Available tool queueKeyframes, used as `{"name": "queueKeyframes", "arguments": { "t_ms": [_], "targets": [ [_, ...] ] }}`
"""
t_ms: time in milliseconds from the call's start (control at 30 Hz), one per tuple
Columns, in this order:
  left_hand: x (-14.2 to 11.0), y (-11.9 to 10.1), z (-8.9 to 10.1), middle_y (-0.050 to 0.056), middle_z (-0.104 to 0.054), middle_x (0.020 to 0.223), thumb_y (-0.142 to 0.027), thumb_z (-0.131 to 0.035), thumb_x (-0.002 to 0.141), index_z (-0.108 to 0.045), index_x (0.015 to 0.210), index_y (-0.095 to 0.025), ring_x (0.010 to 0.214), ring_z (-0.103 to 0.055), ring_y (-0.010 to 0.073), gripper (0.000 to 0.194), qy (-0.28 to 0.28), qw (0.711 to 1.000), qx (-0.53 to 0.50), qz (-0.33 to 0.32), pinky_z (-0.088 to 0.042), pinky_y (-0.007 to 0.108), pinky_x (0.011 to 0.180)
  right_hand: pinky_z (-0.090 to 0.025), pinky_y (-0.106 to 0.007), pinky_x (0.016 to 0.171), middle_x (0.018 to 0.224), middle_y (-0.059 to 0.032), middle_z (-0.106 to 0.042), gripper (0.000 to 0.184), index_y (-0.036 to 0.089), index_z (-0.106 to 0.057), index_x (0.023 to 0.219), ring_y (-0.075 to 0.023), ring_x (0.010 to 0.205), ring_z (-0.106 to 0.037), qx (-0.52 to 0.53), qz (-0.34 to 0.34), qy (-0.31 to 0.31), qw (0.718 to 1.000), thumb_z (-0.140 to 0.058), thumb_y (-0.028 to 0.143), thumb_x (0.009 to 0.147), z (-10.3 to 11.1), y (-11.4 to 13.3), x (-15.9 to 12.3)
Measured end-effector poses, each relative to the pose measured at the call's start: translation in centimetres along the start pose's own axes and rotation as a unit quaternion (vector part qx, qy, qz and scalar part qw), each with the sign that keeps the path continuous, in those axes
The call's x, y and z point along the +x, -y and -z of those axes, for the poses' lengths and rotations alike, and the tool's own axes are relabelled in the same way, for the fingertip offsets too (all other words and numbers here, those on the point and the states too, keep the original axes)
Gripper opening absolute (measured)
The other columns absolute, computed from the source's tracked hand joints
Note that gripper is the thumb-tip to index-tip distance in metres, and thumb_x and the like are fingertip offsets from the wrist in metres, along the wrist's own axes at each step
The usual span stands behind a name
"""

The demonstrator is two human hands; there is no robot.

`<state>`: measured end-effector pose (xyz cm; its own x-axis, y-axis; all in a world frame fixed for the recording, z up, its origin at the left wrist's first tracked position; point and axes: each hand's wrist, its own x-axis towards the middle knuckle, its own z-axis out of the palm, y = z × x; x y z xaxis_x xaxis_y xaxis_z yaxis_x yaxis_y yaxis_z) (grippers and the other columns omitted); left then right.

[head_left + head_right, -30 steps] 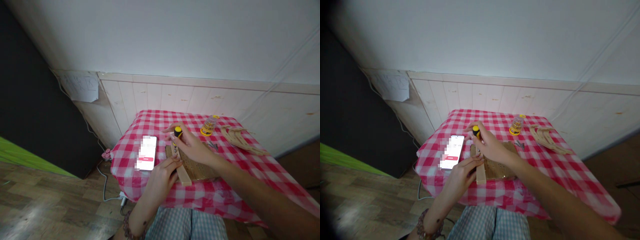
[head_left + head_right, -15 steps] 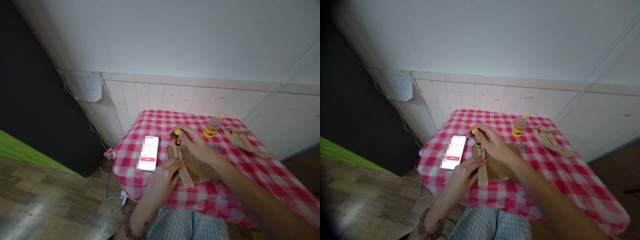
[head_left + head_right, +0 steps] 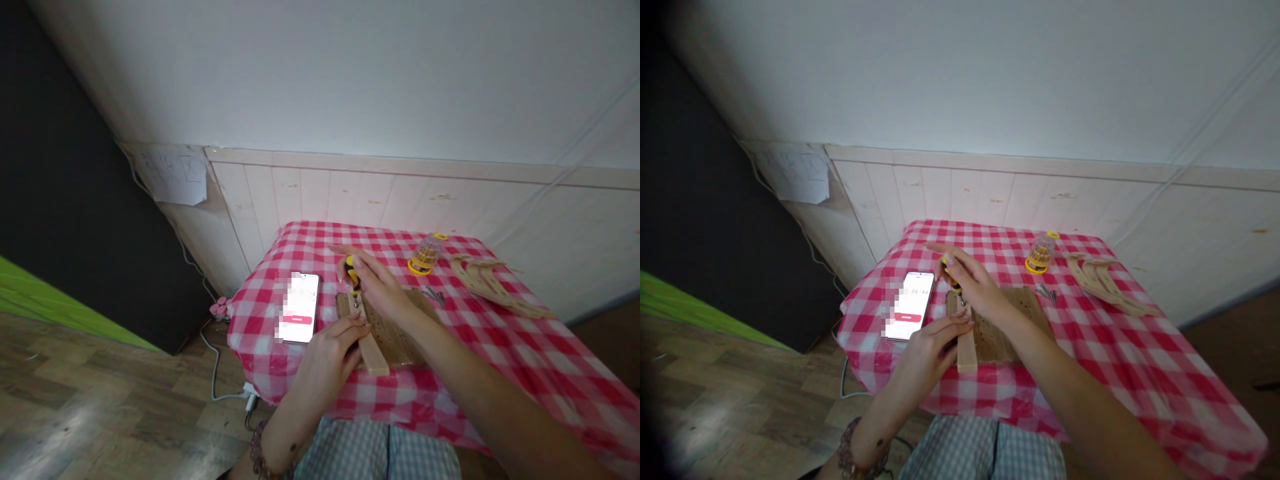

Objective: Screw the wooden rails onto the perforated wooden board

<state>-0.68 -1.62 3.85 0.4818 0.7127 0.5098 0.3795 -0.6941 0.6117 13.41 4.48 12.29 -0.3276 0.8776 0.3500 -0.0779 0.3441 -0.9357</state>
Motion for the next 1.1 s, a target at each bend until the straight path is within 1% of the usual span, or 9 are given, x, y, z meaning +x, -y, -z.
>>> {"name": "queueKeyframes", "arguments": {
  "t_ms": [133,367,467,633,767,833,933,1033,1100],
  "targets": [
    [0.0,-0.1,0.1,0.009,-0.073,0.125,0.004,-0.059,0.085,-0.068,0.119,-0.018,0.119,-0.069,0.0234,0.041,0.005,1.000,-0.002,0.004,-0.058,0.041,0.103,-0.045,-0.032,0.066,0.087,-0.0037,-0.058,0.047,0.023,-0.067,0.103,-0.0172,0.072,-0.051,0.038,-0.031,0.001,0.999,-0.039,0.061,0.099,0.4,0.4,-0.5],
    [0.1,-0.1,0.2,0.008,-0.072,0.128,0.002,-0.058,0.087,-0.067,0.120,-0.019,0.119,-0.069,0.0227,0.041,0.003,1.000,-0.004,-0.003,-0.058,0.042,0.104,-0.052,-0.034,0.075,0.099,-0.0061,-0.069,0.041,0.025,-0.065,0.099,-0.0198,0.090,-0.063,-0.052,0.002,0.008,0.999,-0.057,0.065,0.092,2.4,0.8,-0.9],
    [0.1,0.0,0.2,0.009,-0.072,0.127,0.003,-0.058,0.086,-0.068,0.119,-0.018,0.119,-0.069,0.0225,0.040,0.001,1.000,-0.006,-0.006,-0.058,0.041,0.103,-0.054,-0.033,0.075,0.099,-0.0065,-0.072,0.039,0.025,-0.066,0.099,-0.0197,0.093,-0.066,-0.064,0.005,0.016,0.998,-0.063,0.063,0.089,2.7,1.4,-1.0],
    [0.0,0.1,0.0,0.009,-0.073,0.126,0.004,-0.059,0.085,-0.069,0.118,-0.017,0.119,-0.069,0.0228,0.040,-0.005,1.000,-0.016,-0.002,-0.058,0.042,0.104,-0.055,-0.033,0.078,0.093,-0.0030,-0.072,0.032,0.024,-0.055,0.091,-0.0174,0.090,-0.070,0.000,-0.005,0.009,1.000,-0.073,0.051,0.087,2.6,1.3,-1.0],
    [0.0,0.0,-0.1,0.007,-0.072,0.127,0.004,-0.058,0.086,-0.069,0.118,-0.019,0.121,-0.068,0.0225,0.041,-0.007,1.000,-0.021,0.001,-0.057,0.043,0.106,-0.054,-0.030,0.068,0.089,-0.0004,-0.071,0.035,0.026,-0.045,0.091,-0.0141,0.073,-0.066,0.008,0.004,0.005,1.000,-0.067,0.054,0.090,2.4,0.8,-0.7],
    [-0.1,-0.1,-0.1,0.007,-0.072,0.126,0.005,-0.058,0.086,-0.069,0.119,-0.019,0.121,-0.068,0.0224,0.042,-0.006,1.000,-0.020,0.002,-0.057,0.043,0.106,-0.050,-0.029,0.064,0.087,0.0005,-0.069,0.034,0.027,-0.046,0.094,-0.0131,0.068,-0.061,-0.014,0.021,-0.002,1.000,-0.063,0.057,0.092,2.1,0.6,-0.6],
    [-0.1,-0.1,0.0,0.007,-0.073,0.125,0.005,-0.057,0.086,-0.068,0.119,-0.020,0.121,-0.068,0.0225,0.043,-0.008,1.000,-0.016,0.005,-0.057,0.043,0.105,-0.048,-0.030,0.064,0.091,-0.0027,-0.066,0.039,0.026,-0.054,0.103,-0.0148,0.071,-0.056,-0.039,0.030,0.001,0.999,-0.051,0.064,0.095,1.6,0.5,-0.5],
    [-0.2,-0.2,0.0,0.006,-0.072,0.126,0.004,-0.057,0.087,-0.068,0.119,-0.020,0.122,-0.067,0.0223,0.043,-0.007,1.000,-0.015,0.005,-0.057,0.042,0.105,-0.048,-0.032,0.066,0.097,-0.0067,-0.067,0.051,0.024,-0.062,0.108,-0.0169,0.075,-0.057,-0.016,-0.003,0.033,0.999,-0.035,0.066,0.098,1.3,0.7,-0.6],
    [-0.2,-0.2,0.1,0.006,-0.072,0.127,0.005,-0.056,0.087,-0.068,0.120,-0.020,0.123,-0.067,0.0222,0.043,-0.005,1.000,-0.015,0.006,-0.057,0.042,0.106,-0.049,-0.033,0.070,0.101,-0.0074,-0.067,0.051,0.024,-0.065,0.109,-0.0177,0.080,-0.059,-0.008,-0.018,0.041,0.999,-0.035,0.063,0.100,1.3,1.0,-0.7]
  ]
}}
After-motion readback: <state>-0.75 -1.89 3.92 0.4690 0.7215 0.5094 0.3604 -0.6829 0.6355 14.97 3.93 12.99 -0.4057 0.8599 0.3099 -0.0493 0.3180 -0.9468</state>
